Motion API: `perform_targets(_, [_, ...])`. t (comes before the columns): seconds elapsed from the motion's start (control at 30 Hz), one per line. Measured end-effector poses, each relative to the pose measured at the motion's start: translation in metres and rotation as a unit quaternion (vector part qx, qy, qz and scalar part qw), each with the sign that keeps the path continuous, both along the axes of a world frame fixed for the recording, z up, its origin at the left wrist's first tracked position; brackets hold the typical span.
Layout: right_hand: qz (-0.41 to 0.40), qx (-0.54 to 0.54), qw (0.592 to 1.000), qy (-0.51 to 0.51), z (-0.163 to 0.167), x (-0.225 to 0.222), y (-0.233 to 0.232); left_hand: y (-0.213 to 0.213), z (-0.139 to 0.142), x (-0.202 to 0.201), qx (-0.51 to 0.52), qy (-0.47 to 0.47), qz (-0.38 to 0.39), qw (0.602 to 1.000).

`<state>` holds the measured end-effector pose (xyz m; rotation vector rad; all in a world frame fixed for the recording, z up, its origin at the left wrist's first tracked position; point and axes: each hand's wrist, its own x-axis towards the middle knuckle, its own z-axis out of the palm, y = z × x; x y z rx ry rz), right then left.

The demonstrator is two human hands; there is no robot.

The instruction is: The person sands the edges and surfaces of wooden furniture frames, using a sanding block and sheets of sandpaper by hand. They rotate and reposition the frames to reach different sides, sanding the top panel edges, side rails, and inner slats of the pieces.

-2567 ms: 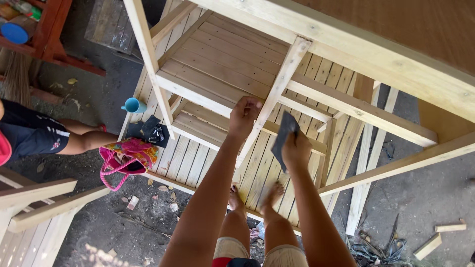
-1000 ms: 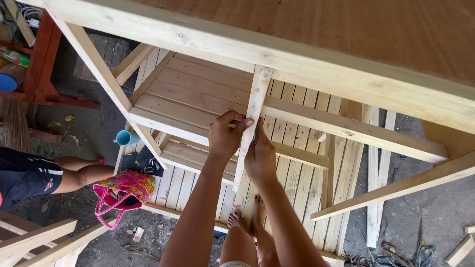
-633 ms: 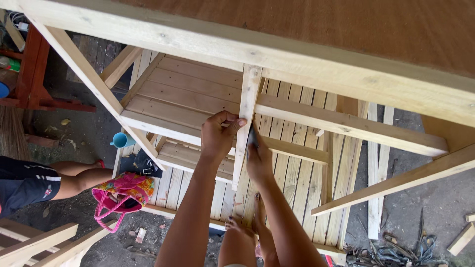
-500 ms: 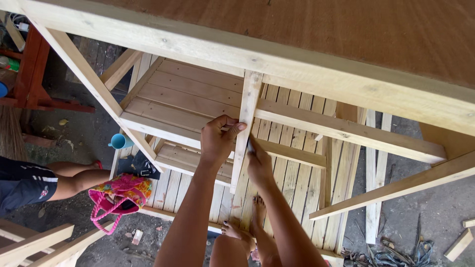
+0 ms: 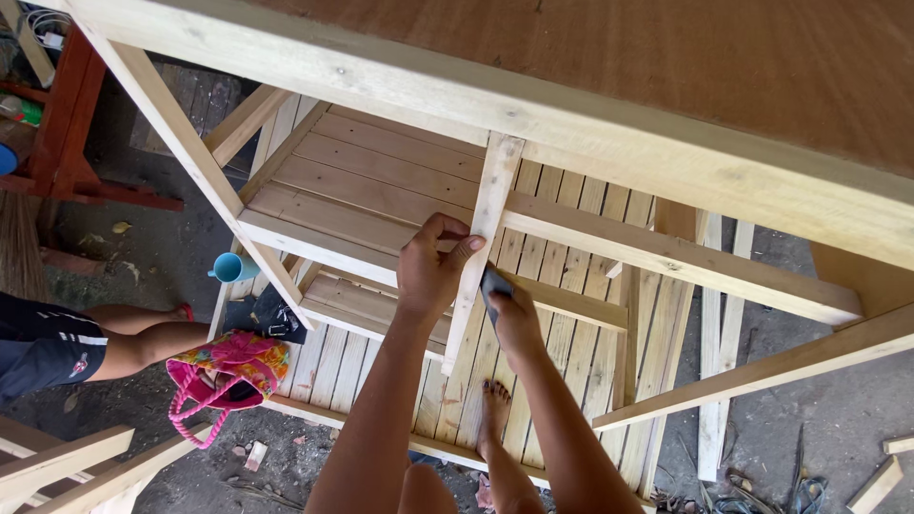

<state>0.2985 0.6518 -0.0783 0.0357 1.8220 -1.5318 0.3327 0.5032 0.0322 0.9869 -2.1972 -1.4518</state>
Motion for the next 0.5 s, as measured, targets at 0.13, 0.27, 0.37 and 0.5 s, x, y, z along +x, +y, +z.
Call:
perform_targets(0.13, [-0.153,-0.092,0.981,-0.075,-0.021,-0.004,0.006,-0.003,-0.006,0.0,-0.063,0.03,0.003,0.998])
perform_targets(0.27, [-0.076,-0.088,0.993,-0.021,-0.027,-0.007,0.01,-0.006,-0.008,0.0,-0.027,0.002,0.004,1.0])
perform_targets(0.37, [-0.115,-0.117,0.984,-0.072,-0.024,-0.013,0.007,-0.006,-0.007,0.0,0.036,-0.018,0.008,0.999])
perform_targets(0.5, [0.0,-0.077,0.997,-0.029,-0.014,-0.033,0.003,-0.003,-0.003,0.001,0.007,0.015,0.012,1.0])
